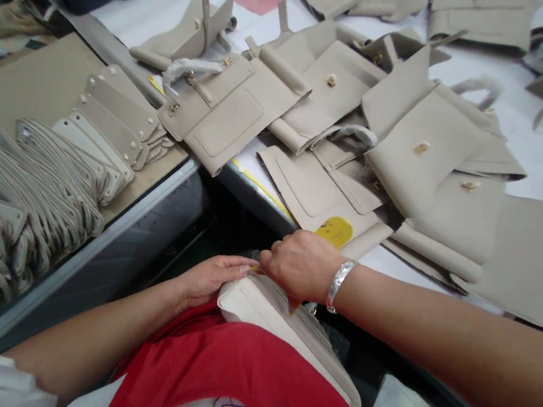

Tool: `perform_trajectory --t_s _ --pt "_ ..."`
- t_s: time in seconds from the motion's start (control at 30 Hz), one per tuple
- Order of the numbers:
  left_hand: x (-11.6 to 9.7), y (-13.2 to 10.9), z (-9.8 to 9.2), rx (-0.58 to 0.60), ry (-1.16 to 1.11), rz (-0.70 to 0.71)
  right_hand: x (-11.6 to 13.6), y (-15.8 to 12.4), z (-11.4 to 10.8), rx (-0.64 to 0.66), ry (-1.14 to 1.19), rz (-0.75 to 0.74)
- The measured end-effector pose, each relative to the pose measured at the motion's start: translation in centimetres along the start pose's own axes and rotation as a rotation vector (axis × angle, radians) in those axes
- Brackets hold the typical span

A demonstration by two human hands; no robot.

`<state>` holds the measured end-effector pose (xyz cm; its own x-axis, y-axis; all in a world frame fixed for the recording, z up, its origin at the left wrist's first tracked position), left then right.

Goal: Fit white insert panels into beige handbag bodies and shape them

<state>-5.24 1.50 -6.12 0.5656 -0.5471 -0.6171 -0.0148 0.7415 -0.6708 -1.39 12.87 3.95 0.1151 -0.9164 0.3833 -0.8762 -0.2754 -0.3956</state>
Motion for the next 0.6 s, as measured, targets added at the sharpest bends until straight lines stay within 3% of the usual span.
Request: perform_trajectory --t_s 0.2,0.3,0.4,0.47,0.6 --pt "-0.4 -0.2 -0.1 -0.009 0.167 0.037 0.9 -1.7 1.5 -0.106 0.091 0.252" --pt "-1.9 -1.0 -0.3 -0.057 0.545 0.193 1.1 -1.9 2.2 -0.189 0.101 0.337" --pt "-4.2 -2.6 -0.2 -0.240 0.999 0.419 1.3 -2.1 2.4 -0.242 0.090 0.370" --pt "-5.3 -3.5 0.1 -0.326 1.175 0.498 1.5 -2.5 2.5 -0.255 0.093 0.389" --pt "-5.8 -3.2 0.0 -0.252 1.137 0.482 2.1 -3.6 3.0 -0.266 0.102 0.458"
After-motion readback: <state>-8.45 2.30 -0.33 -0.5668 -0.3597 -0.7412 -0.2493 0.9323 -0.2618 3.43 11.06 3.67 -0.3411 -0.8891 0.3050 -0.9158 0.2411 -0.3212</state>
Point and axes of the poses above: each hand's wrist, its own y-axis towards the middle knuckle, its own z-axis out of the palm, x = y × z, the point moved 6 cm from there along y, towards the middle knuckle, and after that the axes turned 13 degrees about y, right-handed, at the moved point
